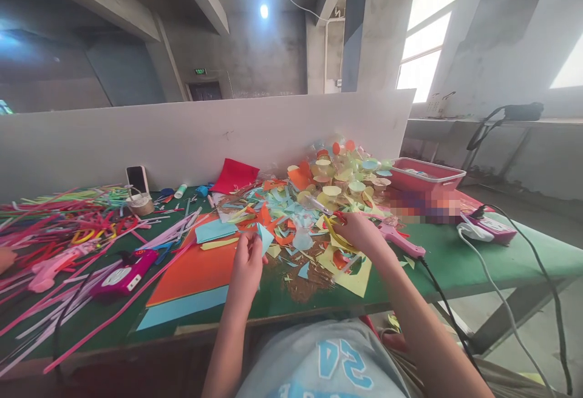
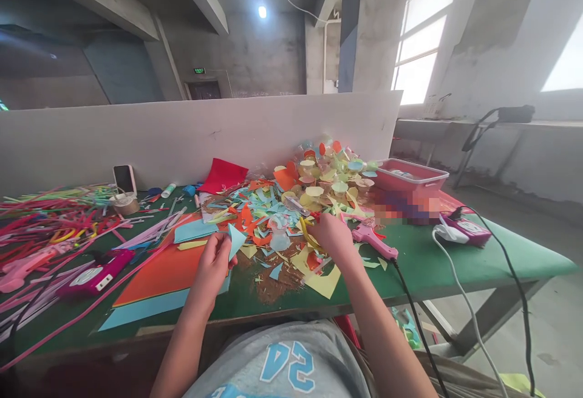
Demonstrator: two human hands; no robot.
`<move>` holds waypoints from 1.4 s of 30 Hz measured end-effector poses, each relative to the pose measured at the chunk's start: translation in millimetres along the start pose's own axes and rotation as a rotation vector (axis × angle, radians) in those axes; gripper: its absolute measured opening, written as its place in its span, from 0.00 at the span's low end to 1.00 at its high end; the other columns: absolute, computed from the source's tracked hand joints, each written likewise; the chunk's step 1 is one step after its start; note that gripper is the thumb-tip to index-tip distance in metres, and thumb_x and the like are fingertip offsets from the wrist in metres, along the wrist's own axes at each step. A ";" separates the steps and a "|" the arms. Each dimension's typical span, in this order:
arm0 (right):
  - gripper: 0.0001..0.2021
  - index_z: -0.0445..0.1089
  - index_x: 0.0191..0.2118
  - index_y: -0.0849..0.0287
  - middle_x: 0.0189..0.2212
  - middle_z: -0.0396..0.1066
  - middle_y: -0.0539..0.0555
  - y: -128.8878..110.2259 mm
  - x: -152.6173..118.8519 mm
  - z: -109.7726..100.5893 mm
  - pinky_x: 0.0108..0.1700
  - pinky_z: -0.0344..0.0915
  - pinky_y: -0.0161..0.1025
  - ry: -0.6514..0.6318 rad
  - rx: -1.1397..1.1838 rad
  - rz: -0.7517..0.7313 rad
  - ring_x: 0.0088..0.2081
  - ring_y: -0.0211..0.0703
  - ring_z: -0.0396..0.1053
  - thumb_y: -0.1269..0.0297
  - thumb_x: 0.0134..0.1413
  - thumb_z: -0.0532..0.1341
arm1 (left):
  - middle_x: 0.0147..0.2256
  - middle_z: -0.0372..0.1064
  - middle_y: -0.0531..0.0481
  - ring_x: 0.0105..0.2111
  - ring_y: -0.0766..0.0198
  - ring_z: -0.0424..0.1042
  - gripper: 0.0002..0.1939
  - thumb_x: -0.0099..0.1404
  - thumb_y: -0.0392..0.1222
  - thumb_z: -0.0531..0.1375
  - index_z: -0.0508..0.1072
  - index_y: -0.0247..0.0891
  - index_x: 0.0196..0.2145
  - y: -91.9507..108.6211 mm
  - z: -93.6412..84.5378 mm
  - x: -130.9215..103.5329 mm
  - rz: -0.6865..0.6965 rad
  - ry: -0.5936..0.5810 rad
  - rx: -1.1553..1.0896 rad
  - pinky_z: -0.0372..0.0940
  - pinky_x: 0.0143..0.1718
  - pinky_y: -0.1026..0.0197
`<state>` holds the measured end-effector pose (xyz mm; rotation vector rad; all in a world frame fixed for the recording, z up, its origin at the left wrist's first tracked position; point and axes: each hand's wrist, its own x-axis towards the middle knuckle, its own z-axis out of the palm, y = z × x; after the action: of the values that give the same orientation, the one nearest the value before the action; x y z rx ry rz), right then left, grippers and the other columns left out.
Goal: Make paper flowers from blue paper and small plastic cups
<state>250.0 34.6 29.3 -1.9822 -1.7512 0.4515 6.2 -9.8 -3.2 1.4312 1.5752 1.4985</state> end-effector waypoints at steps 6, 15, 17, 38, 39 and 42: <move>0.11 0.71 0.43 0.62 0.41 0.73 0.57 -8.5 28.3 17.4 0.43 0.69 0.46 -0.052 -0.176 -0.006 0.42 0.47 0.72 0.60 0.60 0.62 | 0.21 0.64 0.57 0.21 0.65 0.66 0.15 0.62 0.57 0.55 0.64 0.42 0.33 -3.1 2.4 1.9 0.014 -0.017 -0.071 0.60 0.23 0.64; 0.11 0.72 0.45 0.63 0.42 0.75 0.63 3.2 26.1 26.5 0.41 0.65 0.43 0.066 -0.114 -0.043 0.45 0.53 0.72 0.69 0.63 0.53 | 0.22 0.65 0.57 0.22 0.64 0.67 0.15 0.62 0.57 0.54 0.64 0.42 0.33 -0.9 1.7 -0.6 0.015 -0.022 -0.106 0.60 0.25 0.63; 0.14 0.70 0.49 0.62 0.46 0.74 0.63 2.7 25.9 24.5 0.40 0.64 0.41 0.102 -0.046 -0.082 0.48 0.54 0.71 0.71 0.62 0.52 | 0.21 0.65 0.57 0.22 0.63 0.67 0.15 0.62 0.57 0.54 0.64 0.42 0.32 -2.7 2.4 0.1 0.016 -0.016 -0.107 0.60 0.25 0.63; 0.24 0.70 0.20 0.56 0.20 0.75 0.56 64.9 -53.7 -23.9 0.24 0.63 0.41 0.034 0.126 0.215 0.15 0.43 0.67 0.46 0.58 0.52 | 0.22 0.65 0.57 0.23 0.64 0.67 0.14 0.62 0.55 0.55 0.65 0.42 0.33 5.0 1.4 -3.6 0.030 -0.056 -0.142 0.60 0.27 0.62; 0.26 0.69 0.18 0.56 0.16 0.73 0.56 64.1 -58.7 -29.3 0.24 0.62 0.41 0.027 0.037 0.257 0.16 0.45 0.68 0.46 0.58 0.51 | 0.23 0.65 0.57 0.23 0.64 0.67 0.14 0.62 0.55 0.55 0.65 0.42 0.33 5.7 1.5 -4.0 0.032 -0.061 -0.144 0.60 0.27 0.62; 0.29 0.69 0.16 0.54 0.12 0.69 0.56 61.5 -75.1 -41.7 0.22 0.62 0.41 0.004 -0.054 0.322 0.16 0.47 0.68 0.44 0.60 0.47 | 0.23 0.65 0.56 0.23 0.65 0.66 0.14 0.62 0.55 0.56 0.66 0.41 0.33 8.4 1.5 -5.3 0.034 -0.077 -0.156 0.60 0.27 0.62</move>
<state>313.1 -50.1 27.7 -2.3122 -1.4577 0.5070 11.8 -15.6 2.8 1.4158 1.3637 1.5315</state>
